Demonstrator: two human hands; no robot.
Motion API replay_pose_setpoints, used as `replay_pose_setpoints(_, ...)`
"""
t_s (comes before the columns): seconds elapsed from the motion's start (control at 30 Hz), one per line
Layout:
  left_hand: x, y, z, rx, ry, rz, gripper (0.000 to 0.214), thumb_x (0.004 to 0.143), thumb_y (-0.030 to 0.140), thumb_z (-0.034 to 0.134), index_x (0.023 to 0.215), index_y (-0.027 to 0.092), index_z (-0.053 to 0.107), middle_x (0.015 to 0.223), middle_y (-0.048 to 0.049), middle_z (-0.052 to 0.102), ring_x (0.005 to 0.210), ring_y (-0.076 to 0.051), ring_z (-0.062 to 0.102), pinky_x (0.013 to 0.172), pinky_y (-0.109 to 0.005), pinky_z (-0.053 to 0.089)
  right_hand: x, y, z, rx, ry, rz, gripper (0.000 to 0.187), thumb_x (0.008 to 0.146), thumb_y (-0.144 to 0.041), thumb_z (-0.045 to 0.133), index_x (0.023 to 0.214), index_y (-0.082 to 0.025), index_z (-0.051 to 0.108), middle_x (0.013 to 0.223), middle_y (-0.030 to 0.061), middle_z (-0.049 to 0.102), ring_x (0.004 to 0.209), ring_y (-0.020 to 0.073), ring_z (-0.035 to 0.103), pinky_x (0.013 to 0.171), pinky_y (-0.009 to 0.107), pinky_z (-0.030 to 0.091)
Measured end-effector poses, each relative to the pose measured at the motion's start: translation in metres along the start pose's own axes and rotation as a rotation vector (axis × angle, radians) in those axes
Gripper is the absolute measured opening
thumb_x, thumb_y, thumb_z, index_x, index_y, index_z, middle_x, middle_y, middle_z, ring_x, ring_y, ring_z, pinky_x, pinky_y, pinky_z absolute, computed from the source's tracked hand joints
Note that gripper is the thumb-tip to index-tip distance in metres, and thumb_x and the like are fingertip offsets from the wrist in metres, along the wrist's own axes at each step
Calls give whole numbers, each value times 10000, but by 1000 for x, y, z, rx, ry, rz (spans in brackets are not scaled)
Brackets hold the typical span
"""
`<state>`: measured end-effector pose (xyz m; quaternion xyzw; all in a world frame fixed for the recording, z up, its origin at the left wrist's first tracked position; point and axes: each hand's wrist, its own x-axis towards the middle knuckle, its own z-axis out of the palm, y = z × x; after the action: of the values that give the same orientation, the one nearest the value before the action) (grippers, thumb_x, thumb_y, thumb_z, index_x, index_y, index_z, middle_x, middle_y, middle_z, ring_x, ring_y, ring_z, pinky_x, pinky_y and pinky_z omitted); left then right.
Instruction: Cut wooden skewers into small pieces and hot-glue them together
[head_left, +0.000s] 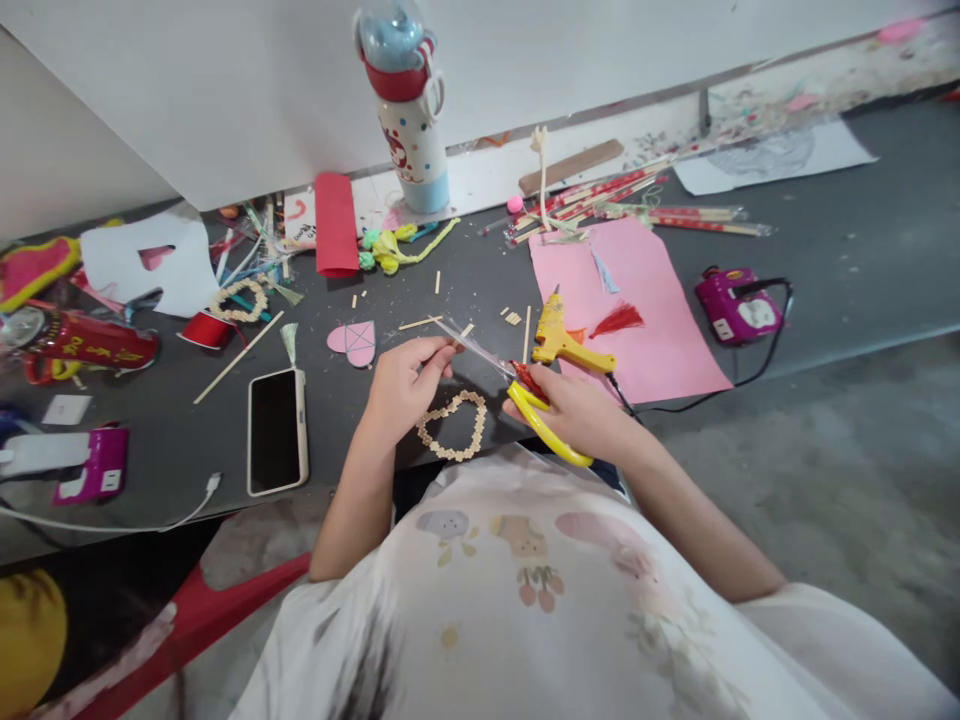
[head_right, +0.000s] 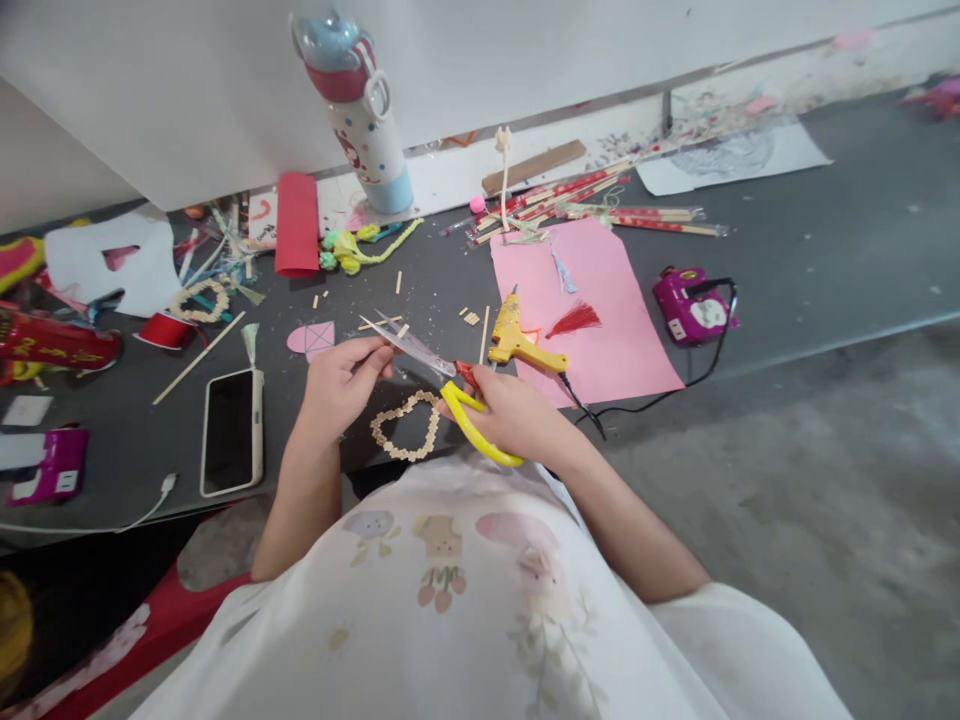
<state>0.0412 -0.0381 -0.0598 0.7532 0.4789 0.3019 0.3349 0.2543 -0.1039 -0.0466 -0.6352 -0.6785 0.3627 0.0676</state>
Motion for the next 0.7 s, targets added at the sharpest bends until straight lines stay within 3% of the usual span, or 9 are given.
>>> replay_pose_setpoints(0.23, 6, 0, 2, 54, -69, 13, 320, 912, 369, 460, 730, 183, 646, 625, 14, 623, 611, -118, 566, 607, -219, 395, 2, 1, 9, 54, -35, 81, 361, 855, -545, 458, 885, -193, 531, 837, 97, 679, 787, 239, 628, 602, 269, 363)
replay_pose_setpoints(0.43, 17, 1, 10, 143, -193, -21, 298, 917, 355, 436, 851, 202, 683, 710, 0, 695, 673, -145, 618, 628, -240, 388, 3, 5, 6, 62, -79, 185, 439, 855, -598, 413, 868, -181, 549, 902, 128, 689, 820, 265, 633, 636, 294, 395)
replay_pose_setpoints(0.7, 37, -5, 32, 381, -305, 20, 291, 898, 315, 443, 751, 211, 671, 774, -50, 722, 684, -192, 616, 586, -270, 325, 11, 26, 4, 43, -52, 184, 528, 837, -667, 399, 880, -188, 619, 897, 132, 696, 852, 296, 640, 665, 329, 416)
